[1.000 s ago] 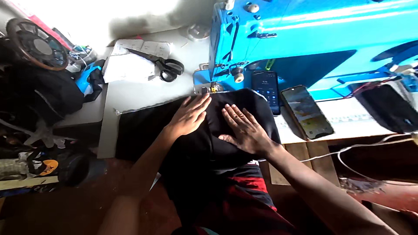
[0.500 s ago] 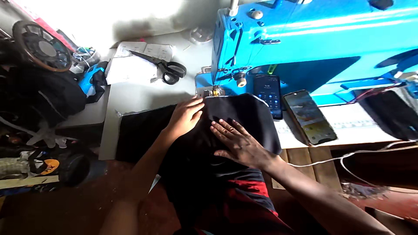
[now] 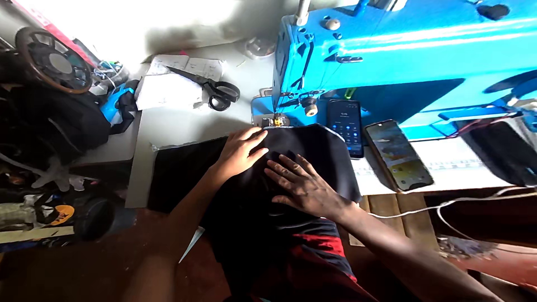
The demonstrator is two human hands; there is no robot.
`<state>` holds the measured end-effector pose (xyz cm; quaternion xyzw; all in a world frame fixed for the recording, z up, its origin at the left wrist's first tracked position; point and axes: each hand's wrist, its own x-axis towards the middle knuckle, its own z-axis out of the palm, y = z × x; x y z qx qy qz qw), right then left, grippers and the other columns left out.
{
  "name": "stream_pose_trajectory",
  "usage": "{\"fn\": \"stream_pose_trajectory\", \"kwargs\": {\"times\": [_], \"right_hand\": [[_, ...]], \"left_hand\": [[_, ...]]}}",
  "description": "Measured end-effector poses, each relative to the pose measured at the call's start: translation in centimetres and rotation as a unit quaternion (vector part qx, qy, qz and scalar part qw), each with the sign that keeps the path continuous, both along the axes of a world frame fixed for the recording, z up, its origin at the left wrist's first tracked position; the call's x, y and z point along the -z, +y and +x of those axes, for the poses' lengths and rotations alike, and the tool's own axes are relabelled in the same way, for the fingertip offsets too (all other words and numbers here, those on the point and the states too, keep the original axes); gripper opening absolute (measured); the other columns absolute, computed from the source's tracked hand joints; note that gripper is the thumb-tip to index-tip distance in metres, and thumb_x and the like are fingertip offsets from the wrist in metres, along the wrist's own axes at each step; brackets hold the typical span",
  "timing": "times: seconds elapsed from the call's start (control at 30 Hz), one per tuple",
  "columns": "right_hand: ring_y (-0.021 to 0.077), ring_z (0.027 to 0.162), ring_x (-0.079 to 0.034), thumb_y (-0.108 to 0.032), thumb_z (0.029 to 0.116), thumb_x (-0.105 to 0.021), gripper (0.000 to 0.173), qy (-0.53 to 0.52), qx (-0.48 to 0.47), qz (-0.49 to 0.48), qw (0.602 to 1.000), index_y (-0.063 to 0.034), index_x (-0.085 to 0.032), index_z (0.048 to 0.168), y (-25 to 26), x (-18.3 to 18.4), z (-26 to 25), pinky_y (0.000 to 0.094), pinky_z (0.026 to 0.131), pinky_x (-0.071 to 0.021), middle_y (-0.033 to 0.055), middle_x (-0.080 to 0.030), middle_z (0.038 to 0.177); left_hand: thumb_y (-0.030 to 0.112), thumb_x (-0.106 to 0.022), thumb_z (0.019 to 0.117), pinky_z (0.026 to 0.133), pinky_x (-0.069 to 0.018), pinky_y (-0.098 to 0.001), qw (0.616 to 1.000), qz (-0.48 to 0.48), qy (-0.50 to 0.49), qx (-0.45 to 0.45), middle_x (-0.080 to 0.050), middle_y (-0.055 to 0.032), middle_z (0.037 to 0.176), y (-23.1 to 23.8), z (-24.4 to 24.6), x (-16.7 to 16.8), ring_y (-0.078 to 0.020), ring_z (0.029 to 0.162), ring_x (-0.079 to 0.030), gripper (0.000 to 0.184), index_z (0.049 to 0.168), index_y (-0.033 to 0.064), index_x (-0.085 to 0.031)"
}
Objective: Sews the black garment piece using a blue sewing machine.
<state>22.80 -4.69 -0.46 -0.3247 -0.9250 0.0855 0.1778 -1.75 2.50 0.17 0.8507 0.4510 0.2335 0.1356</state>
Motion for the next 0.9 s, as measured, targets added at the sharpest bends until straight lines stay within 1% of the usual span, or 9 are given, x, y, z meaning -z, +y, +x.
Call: {"fn": "stream_pose_trajectory", "kwargs": {"times": [0.13,0.3,0.47,0.57,0.67,0.7,0.77,0.83,0.9], "right_hand": [[0.0342,0.147,-0.043,-0.062,0.1036,-0.038,0.067,-0.007,-0.006,0.001,1.0,-0.0134,-0.06,0.143,0.1,-0.3,-0.3,0.0669,0.117,-0.0289,0.005,-0.056,0.152],[0.0354,0.139,-0.052,-0.063,0.1032,-0.039,0.065,-0.004,-0.003,0.018,1.0,-0.0133,-0.067,0.133,0.6,-0.5,-0.2,0.0688,0.115,-0.0312,0.0057,-0.063,0.143],[0.0316,0.149,-0.041,-0.063,0.1044,-0.034,0.069,-0.008,-0.01,-0.008,1.0,-0.0164,-0.052,0.152,0.1,0.5,0.7,0.0643,0.118,-0.0287,0.0043,-0.05,0.157],[0.0293,0.15,-0.039,-0.065,0.1043,-0.032,0.071,0.008,-0.019,-0.055,0.998,-0.0153,-0.052,0.152,0.1,0.0,1.1,0.0627,0.121,-0.0254,0.0045,-0.049,0.158],[0.0239,0.14,-0.053,-0.055,0.1076,-0.035,0.061,0.082,0.019,-0.118,0.989,-0.0117,-0.064,0.141,1.5,-1.8,1.6,0.0536,0.118,-0.0379,0.0046,-0.061,0.146],[0.0252,0.138,-0.055,-0.049,0.1084,-0.038,0.057,0.095,0.047,-0.114,0.988,-0.0085,-0.063,0.14,2.3,-2.2,1.6,0.052,0.116,-0.0406,0.0073,-0.061,0.146],[0.0294,0.143,-0.05,-0.043,0.1091,-0.039,0.056,0.077,0.104,-0.099,0.987,-0.0042,-0.056,0.146,4.1,-2.1,1.3,0.0521,0.119,-0.0373,0.012,-0.054,0.152],[0.0321,0.15,-0.039,-0.046,0.1097,-0.034,0.062,0.025,0.142,-0.087,0.986,-0.0034,-0.045,0.154,5.9,-1.1,1.2,0.0545,0.121,-0.0305,0.0142,-0.044,0.16],[0.0321,0.151,-0.036,-0.05,0.1094,-0.031,0.066,-0.021,0.165,-0.051,0.985,-0.004,-0.042,0.156,6.9,0.0,0.9,0.0563,0.122,-0.0276,0.0139,-0.041,0.162]], "left_hand": [[0.039,-0.055,0.1037,0.112,-0.0373,-0.0543,0.999,0.012,0.034,0.015,-0.057,-0.0119,0.148,0.3,-0.3,0.2,-0.0297,0.138,-0.051,0.048,0.141,0.0104,-0.063],[0.039,-0.055,0.1026,0.114,-0.0356,-0.0549,0.996,0.049,0.079,0.006,-0.052,-0.0094,0.153,-0.5,0.4,-0.2,-0.0295,0.143,-0.046,0.049,0.141,0.0085,-0.063],[0.043,-0.048,0.1048,0.116,-0.0322,-0.0568,0.994,0.049,0.098,-0.001,-0.05,-0.0064,0.156,-0.8,0.8,0.1,-0.0287,0.149,-0.04,0.055,0.145,0.0066,-0.058],[0.053,-0.048,0.1019,0.119,-0.0263,-0.0599,0.993,-0.001,0.115,-0.005,-0.044,-0.0087,0.161,-1.0,1.0,-0.3,-0.0306,0.153,-0.033,0.069,0.153,0.0061,-0.047],[0.061,-0.049,0.0989,0.122,-0.02,-0.0621,0.991,-0.012,0.134,0.001,-0.037,-0.009,0.165,-1.1,0.9,-0.2,-0.03,0.155,-0.029,0.08,0.157,0.0065,-0.04],[0.064,-0.048,0.0978,0.123,-0.0177,-0.0625,0.99,-0.018,0.14,0.001,-0.034,-0.0087,0.166,-1.1,0.9,-0.1,-0.0295,0.155,-0.027,0.084,0.158,0.0068,-0.038],[0.067,-0.048,0.0965,0.123,-0.0144,-0.0634,0.99,-0.028,0.141,-0.001,-0.032,-0.0087,0.167,-1.2,1.0,-0.1,-0.0293,0.156,-0.024,0.087,0.158,0.0065,-0.037],[0.068,-0.046,0.0961,0.123,-0.0132,-0.0638,0.99,-0.026,0.14,-0.001,-0.032,-0.0081,0.167,-1.2,0.9,0.2,-0.0286,0.156,-0.024,0.088,0.158,0.0065,-0.038],[0.07,-0.044,0.096,0.124,-0.0126,-0.0636,0.99,-0.024,0.141,-0.001,-0.031,-0.0074,0.168,-1.1,0.8,0.3,-0.0268,0.157,-0.024,0.089,0.159,0.0076,-0.035]]}}
